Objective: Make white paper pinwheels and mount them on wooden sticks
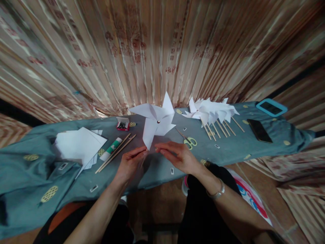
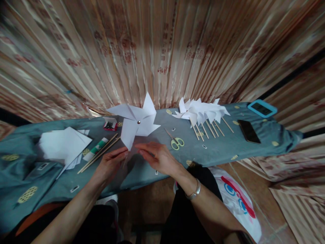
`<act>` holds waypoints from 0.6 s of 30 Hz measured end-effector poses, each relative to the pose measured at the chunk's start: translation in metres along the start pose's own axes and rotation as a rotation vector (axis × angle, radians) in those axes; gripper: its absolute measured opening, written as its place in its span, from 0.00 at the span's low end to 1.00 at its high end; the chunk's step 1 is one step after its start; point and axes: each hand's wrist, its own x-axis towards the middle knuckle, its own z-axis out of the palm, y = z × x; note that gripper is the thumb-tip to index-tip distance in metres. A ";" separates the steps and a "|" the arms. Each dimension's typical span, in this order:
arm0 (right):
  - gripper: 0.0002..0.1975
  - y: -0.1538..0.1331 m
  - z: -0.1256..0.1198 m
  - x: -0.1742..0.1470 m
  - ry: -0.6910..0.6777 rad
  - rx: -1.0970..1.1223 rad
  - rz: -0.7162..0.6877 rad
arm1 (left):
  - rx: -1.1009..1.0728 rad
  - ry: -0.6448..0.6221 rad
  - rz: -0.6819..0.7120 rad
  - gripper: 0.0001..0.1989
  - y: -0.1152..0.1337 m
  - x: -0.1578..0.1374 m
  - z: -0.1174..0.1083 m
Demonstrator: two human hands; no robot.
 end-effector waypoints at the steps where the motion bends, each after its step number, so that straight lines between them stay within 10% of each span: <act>1: 0.13 0.003 -0.005 0.000 0.092 0.001 0.046 | -0.007 0.013 -0.007 0.21 0.000 0.000 0.000; 6: 0.16 0.027 -0.034 0.003 0.529 -0.213 0.183 | -0.026 0.018 -0.051 0.20 0.001 -0.002 -0.001; 18: 0.15 0.038 -0.027 0.006 0.368 0.071 0.299 | -0.016 0.007 -0.064 0.18 0.003 -0.004 0.002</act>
